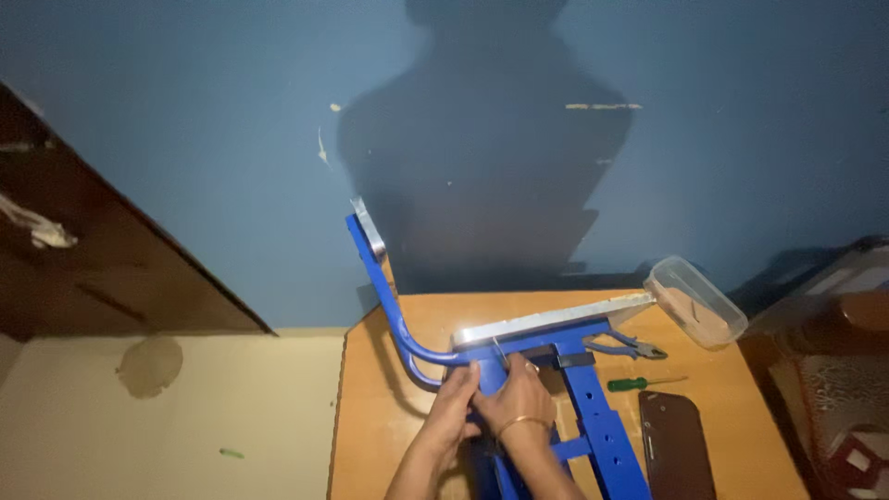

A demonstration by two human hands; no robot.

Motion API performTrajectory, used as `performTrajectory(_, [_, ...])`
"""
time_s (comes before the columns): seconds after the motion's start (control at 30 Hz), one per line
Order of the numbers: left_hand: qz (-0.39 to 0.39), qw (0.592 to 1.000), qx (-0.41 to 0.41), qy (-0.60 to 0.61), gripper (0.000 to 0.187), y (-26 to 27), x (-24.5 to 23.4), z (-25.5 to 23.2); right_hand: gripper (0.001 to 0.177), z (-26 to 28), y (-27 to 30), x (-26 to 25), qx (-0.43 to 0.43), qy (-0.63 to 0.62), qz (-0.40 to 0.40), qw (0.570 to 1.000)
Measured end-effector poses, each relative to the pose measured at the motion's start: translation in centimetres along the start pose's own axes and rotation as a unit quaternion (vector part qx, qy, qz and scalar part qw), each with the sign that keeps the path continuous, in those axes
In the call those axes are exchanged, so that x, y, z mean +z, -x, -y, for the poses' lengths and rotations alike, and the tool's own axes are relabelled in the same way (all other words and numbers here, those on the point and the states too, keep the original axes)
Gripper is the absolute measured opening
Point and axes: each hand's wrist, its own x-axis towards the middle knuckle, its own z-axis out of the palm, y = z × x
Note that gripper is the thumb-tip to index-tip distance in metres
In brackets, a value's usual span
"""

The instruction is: The person assembles a blue metal chair frame on a wooden table. They insert and tighten multiple screws into the frame using a yellow screwdriver, occasionally adjusting the frame's position. The task focuses on securing the joints of the chair frame.

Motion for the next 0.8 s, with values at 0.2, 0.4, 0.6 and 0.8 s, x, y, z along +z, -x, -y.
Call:
performTrajectory(0.2, [0.001, 0.997, 0.03, 0.065, 0.057, 0.8, 0.5, 2.2, 0.025, -8.9, -3.8, 0.6, -0.268, -0.227, -0.023, 0.936])
performTrajectory(0.4, [-0.042, 0.982, 0.16, 0.087, 0.063, 0.7, 1.8, 6.5, 0.023, -12.5, -3.6, -4.5, 0.025, -0.431, 0.29, 0.854])
performTrajectory(0.6, [-0.107, 0.98, 0.142, 0.092, 0.069, 3.5, 3.5, 8.2, 0.026, -11.2, -0.3, -6.8, 0.036, -0.379, 0.303, 0.874])
performTrajectory(0.8, [-0.106, 0.981, 0.159, 0.046, 0.099, 7.5, 5.5, 9.6, 0.023, -12.0, 2.1, -6.4, -0.053, -0.301, 0.231, 0.924])
